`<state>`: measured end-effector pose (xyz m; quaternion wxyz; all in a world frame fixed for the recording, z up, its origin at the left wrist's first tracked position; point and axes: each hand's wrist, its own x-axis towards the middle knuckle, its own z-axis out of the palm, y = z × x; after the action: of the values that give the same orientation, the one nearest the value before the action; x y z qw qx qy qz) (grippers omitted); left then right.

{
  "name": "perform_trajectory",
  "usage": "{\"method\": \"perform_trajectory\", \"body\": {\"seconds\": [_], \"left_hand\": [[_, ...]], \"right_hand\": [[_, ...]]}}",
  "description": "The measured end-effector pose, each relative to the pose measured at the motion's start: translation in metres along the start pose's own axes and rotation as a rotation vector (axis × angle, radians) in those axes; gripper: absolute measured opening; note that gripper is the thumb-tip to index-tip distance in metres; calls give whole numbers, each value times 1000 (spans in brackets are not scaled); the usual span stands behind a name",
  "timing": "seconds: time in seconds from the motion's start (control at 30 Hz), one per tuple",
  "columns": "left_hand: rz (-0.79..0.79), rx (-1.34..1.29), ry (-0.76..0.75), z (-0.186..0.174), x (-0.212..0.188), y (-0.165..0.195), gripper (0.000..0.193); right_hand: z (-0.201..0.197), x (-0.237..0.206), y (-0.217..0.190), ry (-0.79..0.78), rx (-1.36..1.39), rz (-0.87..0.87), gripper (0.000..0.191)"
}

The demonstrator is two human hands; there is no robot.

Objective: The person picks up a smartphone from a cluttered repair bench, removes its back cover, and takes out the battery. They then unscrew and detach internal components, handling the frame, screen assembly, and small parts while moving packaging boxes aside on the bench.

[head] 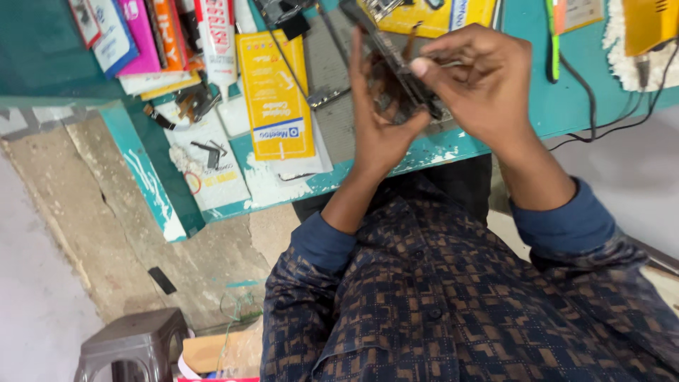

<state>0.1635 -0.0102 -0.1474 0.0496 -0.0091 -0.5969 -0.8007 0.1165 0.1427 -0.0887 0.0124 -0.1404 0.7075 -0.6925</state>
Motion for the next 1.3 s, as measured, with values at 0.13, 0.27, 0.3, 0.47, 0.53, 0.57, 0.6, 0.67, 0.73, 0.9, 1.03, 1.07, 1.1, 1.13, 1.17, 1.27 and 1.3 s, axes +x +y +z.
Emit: {"method": "perform_trajectory", "body": {"seconds": [0.13, 0.27, 0.3, 0.47, 0.53, 0.57, 0.6, 0.67, 0.73, 0.9, 1.03, 1.07, 1.1, 1.13, 1.17, 1.27, 1.3], "left_hand": [[-177, -33, 94, -5, 3, 2, 124], [-160, -223, 4, -12, 5, 1, 120], [-170, -262, -11, -12, 5, 1, 119], [-196, -301, -26, -10, 3, 1, 121], [-211, -271, -40, -8, 2, 2, 122], [-220, -281, -43, -8, 2, 3, 122], [-226, -292, -46, -8, 2, 4, 123], [-231, -277, -70, -9, 2, 7, 125], [-223, -226, -104, -13, 2, 9, 128], [-215, -172, -219, -14, -3, 6, 124], [-190, -188, -241, -15, -2, 0, 122], [-189, -179, -252, -16, -1, -1, 120], [-188, -170, -261, -17, 0, -1, 119], [-184, -161, -270, -18, 1, -1, 118], [-193, -162, -275, -19, 3, -1, 119], [-202, -159, -285, -20, 5, -1, 122], [-192, -154, -288, -20, 5, -2, 122]], "right_hand": [[-38, -19, 11, 297, -314, -123, 19], [-73, -20, 35, 303, -828, -239, 15], [-77, -20, 38, 279, -1053, -243, 14], [-62, -29, 27, 182, -791, -318, 26], [-50, -28, 18, -3, -535, -196, 43], [-44, -25, 14, -141, -447, -112, 56], [-41, -21, 11, -279, -356, -33, 68], [-38, -9, 8, -397, -225, 139, 80], [-38, 4, 8, -505, -137, 235, 89], [-34, 16, 9, -666, -378, 246, 103], [-24, 17, 4, -661, -590, 241, 101], [-23, 19, 2, -668, -610, 212, 101], [-21, 21, 0, -676, -630, 182, 101], [-20, 22, -2, -692, -653, 215, 100], [-19, 24, -3, -707, -677, 245, 100], [-17, 28, -7, -753, -732, 295, 85], [-16, 28, -7, -767, -748, 304, 78]]}}
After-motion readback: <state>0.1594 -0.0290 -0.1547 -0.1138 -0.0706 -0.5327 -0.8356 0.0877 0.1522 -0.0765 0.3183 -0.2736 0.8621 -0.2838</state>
